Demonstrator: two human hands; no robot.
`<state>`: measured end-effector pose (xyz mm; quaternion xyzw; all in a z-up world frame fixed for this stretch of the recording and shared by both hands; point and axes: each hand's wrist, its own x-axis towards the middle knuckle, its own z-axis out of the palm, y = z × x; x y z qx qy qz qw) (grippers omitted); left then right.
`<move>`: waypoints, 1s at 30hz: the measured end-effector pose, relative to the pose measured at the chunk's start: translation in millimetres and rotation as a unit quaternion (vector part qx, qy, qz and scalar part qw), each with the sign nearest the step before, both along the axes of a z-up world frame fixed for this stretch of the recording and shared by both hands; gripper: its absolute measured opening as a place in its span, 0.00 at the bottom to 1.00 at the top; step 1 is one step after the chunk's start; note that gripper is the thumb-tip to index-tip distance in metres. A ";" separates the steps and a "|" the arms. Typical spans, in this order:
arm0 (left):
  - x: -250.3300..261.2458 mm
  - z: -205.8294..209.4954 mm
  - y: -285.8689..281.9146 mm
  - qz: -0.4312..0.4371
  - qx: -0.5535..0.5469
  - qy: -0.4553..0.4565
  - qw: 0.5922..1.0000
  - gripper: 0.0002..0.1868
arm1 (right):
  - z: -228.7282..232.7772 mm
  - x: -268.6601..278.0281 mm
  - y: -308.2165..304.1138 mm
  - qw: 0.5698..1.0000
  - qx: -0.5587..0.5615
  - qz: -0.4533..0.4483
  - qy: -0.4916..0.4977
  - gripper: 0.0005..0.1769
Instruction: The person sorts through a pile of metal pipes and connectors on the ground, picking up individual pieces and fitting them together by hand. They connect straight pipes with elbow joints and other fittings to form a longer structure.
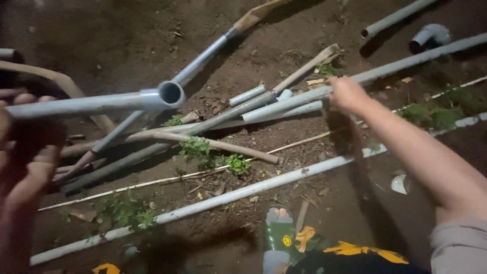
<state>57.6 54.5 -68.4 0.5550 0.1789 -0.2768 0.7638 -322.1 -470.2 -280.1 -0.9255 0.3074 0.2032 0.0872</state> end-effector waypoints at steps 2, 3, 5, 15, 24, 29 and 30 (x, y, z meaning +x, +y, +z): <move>-34.0 12.8 -23.0 0.014 -0.003 0.000 1.000 0.17 | 4.4 19.4 29.4 0.999 0.015 0.033 -0.017 0.16; -38.6 16.7 -29.6 0.017 0.011 -0.015 1.000 0.19 | 8.2 31.1 43.1 0.997 0.033 0.058 -0.045 0.27; -42.7 18.9 -37.5 0.024 0.024 -0.032 0.999 0.21 | 23.9 54.8 72.4 0.992 0.050 0.086 -0.076 0.38; -47.5 27.2 -64.4 -0.017 0.080 0.027 0.996 0.14 | 31.5 105.1 127.2 0.987 0.097 0.115 0.056 0.35; -41.4 22.1 -65.9 0.001 0.071 0.055 0.996 0.14 | 39.1 62.3 187.0 0.967 0.218 0.103 0.084 0.35; -41.1 23.5 -65.5 0.038 0.012 0.074 0.996 0.16 | 25.0 81.5 163.4 0.953 0.278 0.017 0.122 0.38; -41.6 23.6 -65.5 0.036 0.013 0.073 0.997 0.16 | 33.7 89.6 159.8 0.948 0.293 -0.023 0.123 0.30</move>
